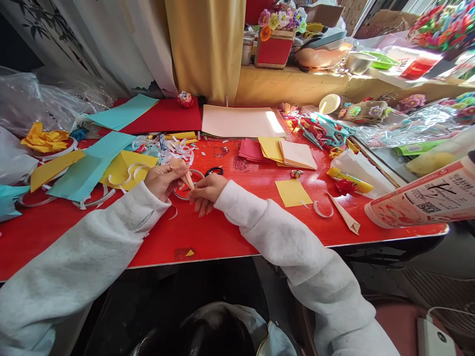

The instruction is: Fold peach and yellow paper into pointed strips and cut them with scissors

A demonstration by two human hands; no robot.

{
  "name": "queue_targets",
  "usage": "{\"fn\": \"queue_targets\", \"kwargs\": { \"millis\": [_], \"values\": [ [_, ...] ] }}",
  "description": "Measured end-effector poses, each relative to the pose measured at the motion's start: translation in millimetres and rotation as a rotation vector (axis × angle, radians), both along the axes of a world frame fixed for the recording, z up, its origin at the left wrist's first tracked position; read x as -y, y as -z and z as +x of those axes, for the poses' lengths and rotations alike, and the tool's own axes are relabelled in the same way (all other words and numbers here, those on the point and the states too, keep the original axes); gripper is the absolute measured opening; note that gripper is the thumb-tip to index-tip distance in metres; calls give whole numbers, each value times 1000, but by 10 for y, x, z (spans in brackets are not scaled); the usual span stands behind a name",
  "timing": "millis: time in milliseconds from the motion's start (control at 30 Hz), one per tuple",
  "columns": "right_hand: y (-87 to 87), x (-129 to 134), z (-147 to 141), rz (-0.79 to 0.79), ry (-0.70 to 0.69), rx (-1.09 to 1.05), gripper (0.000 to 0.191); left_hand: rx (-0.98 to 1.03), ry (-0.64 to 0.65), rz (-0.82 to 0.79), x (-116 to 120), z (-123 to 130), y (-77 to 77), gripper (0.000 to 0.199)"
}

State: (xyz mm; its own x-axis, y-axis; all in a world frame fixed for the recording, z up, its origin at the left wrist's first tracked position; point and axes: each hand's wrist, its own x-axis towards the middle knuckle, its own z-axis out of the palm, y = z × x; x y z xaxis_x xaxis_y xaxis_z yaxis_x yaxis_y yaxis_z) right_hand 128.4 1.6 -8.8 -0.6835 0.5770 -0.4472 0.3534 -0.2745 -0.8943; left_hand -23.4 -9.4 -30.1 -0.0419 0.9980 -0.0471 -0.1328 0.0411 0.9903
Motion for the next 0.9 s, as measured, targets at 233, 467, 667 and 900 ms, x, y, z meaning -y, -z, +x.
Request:
{"fn": "queue_targets", "kwargs": {
  "millis": [233, 467, 667, 900],
  "values": [
    [-55, 1, 33, 200, 99, 64, 29, 10, -87, 68, 27, 21, -98, 27],
    [-71, -86, 123, 319, 335, -229, 29, 87, -62, 60, 74, 13, -194, 27],
    [47, -126, 100, 387, 407, -230, 44, 48, 80, 0, 103, 50, -165, 26],
    [81, -143, 95, 572, 459, -227, 46, 119, 117, -43, 88, 54, -132, 37]
  ]
}}
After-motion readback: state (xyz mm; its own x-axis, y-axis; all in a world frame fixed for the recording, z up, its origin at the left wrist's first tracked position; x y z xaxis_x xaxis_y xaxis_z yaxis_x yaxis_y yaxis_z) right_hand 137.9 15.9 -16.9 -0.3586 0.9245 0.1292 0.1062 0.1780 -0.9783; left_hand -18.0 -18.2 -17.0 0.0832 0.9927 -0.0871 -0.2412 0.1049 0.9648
